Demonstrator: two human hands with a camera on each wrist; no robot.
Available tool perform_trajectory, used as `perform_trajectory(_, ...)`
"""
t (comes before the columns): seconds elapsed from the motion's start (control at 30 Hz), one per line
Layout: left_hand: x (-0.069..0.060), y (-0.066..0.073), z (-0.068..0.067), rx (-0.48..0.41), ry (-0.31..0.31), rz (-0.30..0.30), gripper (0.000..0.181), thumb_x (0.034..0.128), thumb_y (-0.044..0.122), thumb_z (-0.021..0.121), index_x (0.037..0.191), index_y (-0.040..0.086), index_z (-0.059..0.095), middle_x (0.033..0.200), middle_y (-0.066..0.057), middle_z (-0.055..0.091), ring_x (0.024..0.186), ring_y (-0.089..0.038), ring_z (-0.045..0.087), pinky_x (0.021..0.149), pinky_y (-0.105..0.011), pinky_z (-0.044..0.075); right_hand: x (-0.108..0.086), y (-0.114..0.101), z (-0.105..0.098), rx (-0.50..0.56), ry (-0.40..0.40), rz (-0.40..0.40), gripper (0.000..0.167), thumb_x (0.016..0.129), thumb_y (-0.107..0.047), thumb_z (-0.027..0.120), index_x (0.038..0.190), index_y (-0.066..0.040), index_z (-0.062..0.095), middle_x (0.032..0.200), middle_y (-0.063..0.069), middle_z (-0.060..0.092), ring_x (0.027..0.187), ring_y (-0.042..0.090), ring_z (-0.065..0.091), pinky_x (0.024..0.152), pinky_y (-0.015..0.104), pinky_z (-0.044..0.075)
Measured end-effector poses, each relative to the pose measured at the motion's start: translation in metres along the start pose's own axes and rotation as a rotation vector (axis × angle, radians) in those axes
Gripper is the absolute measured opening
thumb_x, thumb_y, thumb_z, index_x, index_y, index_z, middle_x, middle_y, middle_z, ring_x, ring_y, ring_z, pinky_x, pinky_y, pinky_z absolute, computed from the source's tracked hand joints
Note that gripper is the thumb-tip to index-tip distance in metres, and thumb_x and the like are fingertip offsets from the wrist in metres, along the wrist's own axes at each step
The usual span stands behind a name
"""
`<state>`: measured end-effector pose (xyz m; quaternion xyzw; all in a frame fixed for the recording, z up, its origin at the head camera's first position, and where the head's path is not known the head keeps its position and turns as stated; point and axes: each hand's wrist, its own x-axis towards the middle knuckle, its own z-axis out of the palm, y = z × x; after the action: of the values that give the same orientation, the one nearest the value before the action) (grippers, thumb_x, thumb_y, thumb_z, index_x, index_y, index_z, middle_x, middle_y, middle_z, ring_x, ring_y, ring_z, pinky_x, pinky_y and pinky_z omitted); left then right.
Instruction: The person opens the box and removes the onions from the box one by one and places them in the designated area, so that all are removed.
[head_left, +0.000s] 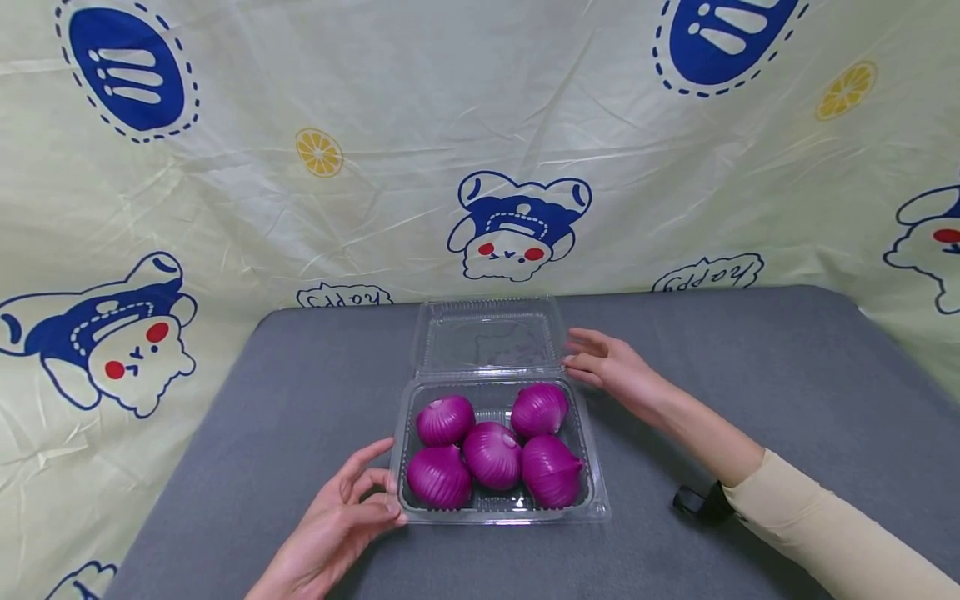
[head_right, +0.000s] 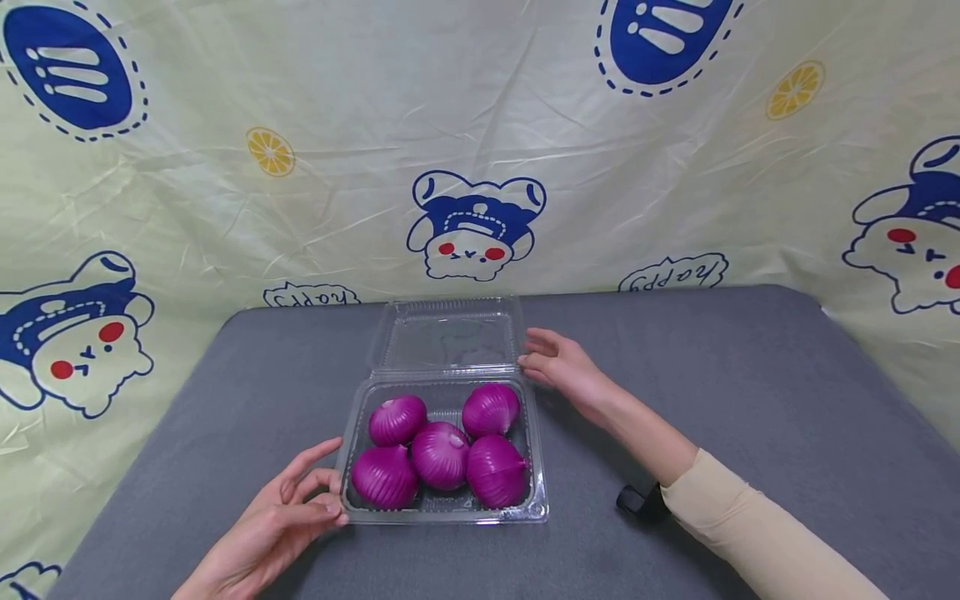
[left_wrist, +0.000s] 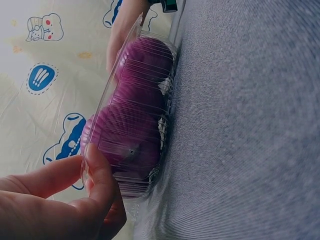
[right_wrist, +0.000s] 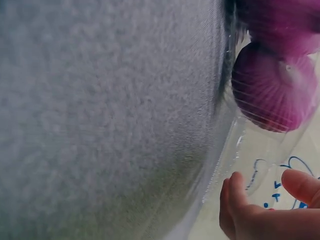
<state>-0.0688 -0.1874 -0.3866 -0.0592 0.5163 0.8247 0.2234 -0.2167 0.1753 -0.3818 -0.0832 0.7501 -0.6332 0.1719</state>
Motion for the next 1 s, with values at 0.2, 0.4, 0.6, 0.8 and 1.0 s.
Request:
perform_trajectory(0.2,0.0,0.0,-0.001,0.003,0.004,-0.007,0.085,0.085,-0.016,0.057,0.154,0.009,0.016,0.102,-0.005,0.049,0.077,-0.015,0.058,0.085,-0.034,0.052,-0.019,-0.008,0.004,-0.267,0.078,-0.105,0.058,0.099,-0.017,0.059,0.149,0.001,0.036,0.15,0.023,0.039,0.134,0.041,0.041,0.106,0.055,0.037)
perform_trajectory(0.4,-0.001,0.001,-0.001,0.01,0.004,0.0,0.085,0.0846,-0.016,0.057,0.154,0.009,0.016,0.102,-0.006,0.049,0.077,-0.015,0.058,0.086,-0.034,0.052,-0.033,-0.009,0.011,-0.413,0.077,-0.231,0.046,0.097,-0.011,0.061,0.141,-0.009,0.052,0.142,0.015,0.05,0.127,0.035,0.05,0.1,0.054,0.044)
perform_trajectory(0.6,0.001,0.002,-0.002,0.019,0.006,0.0,0.083,0.0858,-0.015,0.057,0.154,0.01,0.017,0.103,-0.007,0.049,0.078,-0.016,0.058,0.086,-0.035,0.052,-0.041,-0.004,0.017,-0.54,0.001,-0.428,0.045,0.094,-0.008,0.065,0.137,-0.016,0.057,0.147,0.006,0.047,0.133,0.027,0.044,0.102,0.055,0.042)
perform_trajectory(0.8,0.001,0.0,-0.002,0.011,0.001,-0.007,0.083,0.0867,-0.016,0.056,0.154,0.009,0.015,0.102,-0.006,0.049,0.078,-0.015,0.058,0.085,-0.035,0.052,-0.042,-0.003,0.024,-0.635,-0.102,-0.485,0.052,0.091,-0.01,0.071,0.14,-0.015,0.055,0.148,0.006,0.046,0.136,0.028,0.041,0.098,0.053,0.045)
perform_trajectory(1.0,0.002,-0.001,-0.002,0.011,-0.006,-0.01,0.083,0.0871,-0.016,0.055,0.155,0.008,0.014,0.101,-0.006,0.051,0.078,-0.016,0.059,0.084,-0.035,0.053,-0.041,-0.003,0.027,-0.679,-0.133,-0.493,0.057,0.088,-0.012,0.074,0.142,-0.017,0.053,0.149,0.004,0.045,0.135,0.026,0.041,0.097,0.053,0.046)
